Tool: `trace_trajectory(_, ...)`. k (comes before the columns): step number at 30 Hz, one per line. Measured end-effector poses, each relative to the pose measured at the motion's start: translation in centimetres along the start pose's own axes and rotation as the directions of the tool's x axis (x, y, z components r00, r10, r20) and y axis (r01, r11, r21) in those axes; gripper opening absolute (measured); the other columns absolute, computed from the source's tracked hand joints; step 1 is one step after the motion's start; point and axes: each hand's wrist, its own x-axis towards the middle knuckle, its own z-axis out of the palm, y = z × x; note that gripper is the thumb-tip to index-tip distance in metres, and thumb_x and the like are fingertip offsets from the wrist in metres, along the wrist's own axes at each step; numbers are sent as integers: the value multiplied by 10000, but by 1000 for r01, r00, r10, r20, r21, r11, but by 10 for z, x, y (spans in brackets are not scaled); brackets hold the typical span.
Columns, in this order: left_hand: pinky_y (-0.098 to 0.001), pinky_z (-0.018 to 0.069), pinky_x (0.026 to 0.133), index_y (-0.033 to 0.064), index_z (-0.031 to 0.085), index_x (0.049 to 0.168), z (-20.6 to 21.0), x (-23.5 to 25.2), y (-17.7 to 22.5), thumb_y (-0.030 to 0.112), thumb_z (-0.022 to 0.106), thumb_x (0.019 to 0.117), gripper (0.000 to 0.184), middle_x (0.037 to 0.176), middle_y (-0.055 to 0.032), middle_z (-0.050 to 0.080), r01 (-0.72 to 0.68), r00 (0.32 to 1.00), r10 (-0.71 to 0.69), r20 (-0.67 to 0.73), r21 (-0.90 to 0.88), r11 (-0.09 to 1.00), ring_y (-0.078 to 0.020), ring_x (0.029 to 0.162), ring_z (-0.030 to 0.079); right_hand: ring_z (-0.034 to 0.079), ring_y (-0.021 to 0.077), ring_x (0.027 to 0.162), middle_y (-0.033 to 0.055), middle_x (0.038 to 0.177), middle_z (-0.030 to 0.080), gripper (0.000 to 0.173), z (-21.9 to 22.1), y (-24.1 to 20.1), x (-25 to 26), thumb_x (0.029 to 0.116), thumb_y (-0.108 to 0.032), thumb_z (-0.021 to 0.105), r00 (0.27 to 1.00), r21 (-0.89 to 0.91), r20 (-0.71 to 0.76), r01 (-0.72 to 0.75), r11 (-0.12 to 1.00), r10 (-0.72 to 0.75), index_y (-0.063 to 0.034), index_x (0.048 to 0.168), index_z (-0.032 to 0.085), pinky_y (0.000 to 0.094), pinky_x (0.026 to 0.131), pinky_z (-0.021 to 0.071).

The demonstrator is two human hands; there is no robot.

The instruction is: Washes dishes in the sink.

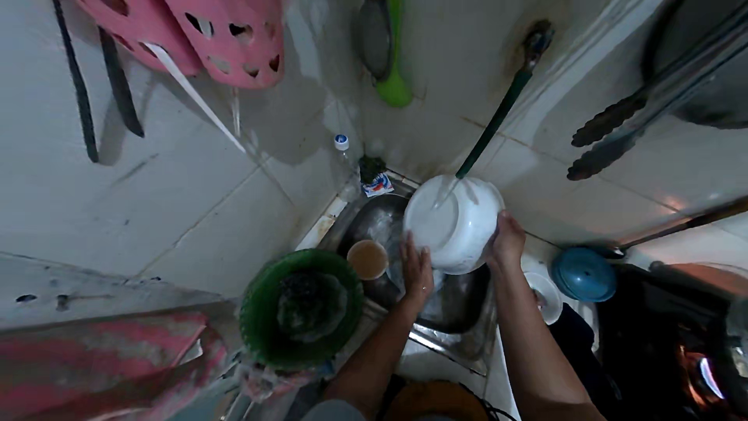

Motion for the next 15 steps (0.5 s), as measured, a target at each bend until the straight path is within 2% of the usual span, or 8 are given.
trace_trajectory(2, -560, 181, 1245, 83, 309, 1609, -3, -10, 1, 330, 444, 1048, 627, 1679, -264, 118, -155, 988, 154, 25, 72, 985, -429, 1550, 146, 634, 151, 858, 103, 1003, 641, 336, 5, -6, -10, 1097, -295, 492, 999, -54, 39, -1, 999, 3, -16, 1247, 603, 365, 808, 558)
trace_trajectory(4, -574, 173, 1250, 16, 288, 1598, -11, -19, 9, 494, 589, 963, 850, 1670, -278, 143, -289, 955, 273, 115, 156, 945, -441, 1551, 133, 596, 121, 836, 78, 985, 590, 293, 13, -14, -19, 1103, -259, 476, 995, -43, 96, -3, 999, 7, -19, 1253, 553, 327, 786, 539)
trace_trajectory(5, -577, 161, 1255, -15, 261, 1597, -12, -24, 13, 578, 652, 900, 996, 1670, -291, 115, -319, 945, 294, 145, 194, 928, -452, 1554, 101, 596, 100, 808, 58, 960, 577, 259, 18, -19, -25, 1100, -239, 479, 993, -19, 121, -5, 1000, 7, -26, 1236, 540, 304, 758, 546)
trace_trajectory(7, -558, 196, 1251, 4, 233, 1609, -12, -34, 19, 569, 808, 767, 1167, 1668, -319, -1, -260, 962, 224, 158, 259, 930, -485, 1549, 44, 603, 104, 785, 59, 969, 573, 263, 29, -30, -39, 1093, -224, 496, 980, -12, 194, -38, 999, 39, -46, 1287, 500, 305, 725, 552)
trace_trajectory(9, -508, 303, 1217, 26, 142, 1632, -13, -37, 28, 480, 855, 757, 1216, 1665, -311, -90, -112, 990, 82, 117, 283, 953, -473, 1548, 96, 630, 153, 863, 100, 1080, 595, 363, 40, -36, -52, 1086, -236, 521, 952, -64, 297, -58, 996, 74, -79, 1399, 427, 360, 771, 565)
trace_trajectory(11, -499, 355, 1189, 37, 90, 1638, -16, -31, 35, 373, 874, 763, 1222, 1675, -296, -22, 4, 1000, -7, 14, 198, 980, -444, 1537, 180, 654, 193, 923, 135, 1153, 627, 476, 52, -35, -58, 1075, -249, 551, 907, -115, 412, -43, 992, 87, -97, 1484, 361, 403, 817, 571)
trace_trajectory(13, -506, 338, 1197, 46, 45, 1639, -22, -24, 34, 271, 868, 752, 1232, 1664, -304, 69, 54, 998, -52, -41, 61, 997, -429, 1524, 219, 639, 190, 917, 136, 1139, 631, 460, 64, -30, -52, 1066, -228, 569, 835, -141, 541, -30, 990, 103, -79, 1453, 369, 400, 806, 554)
trace_trajectory(15, -496, 353, 1182, 93, 26, 1647, -28, -15, 34, 152, 823, 780, 1180, 1660, -272, 138, 153, 987, -159, -28, -154, 976, -379, 1505, 273, 654, 175, 909, 118, 1124, 645, 417, 79, -23, -34, 1069, -213, 540, 742, -130, 649, -109, 985, 168, -54, 1429, 400, 378, 799, 567)
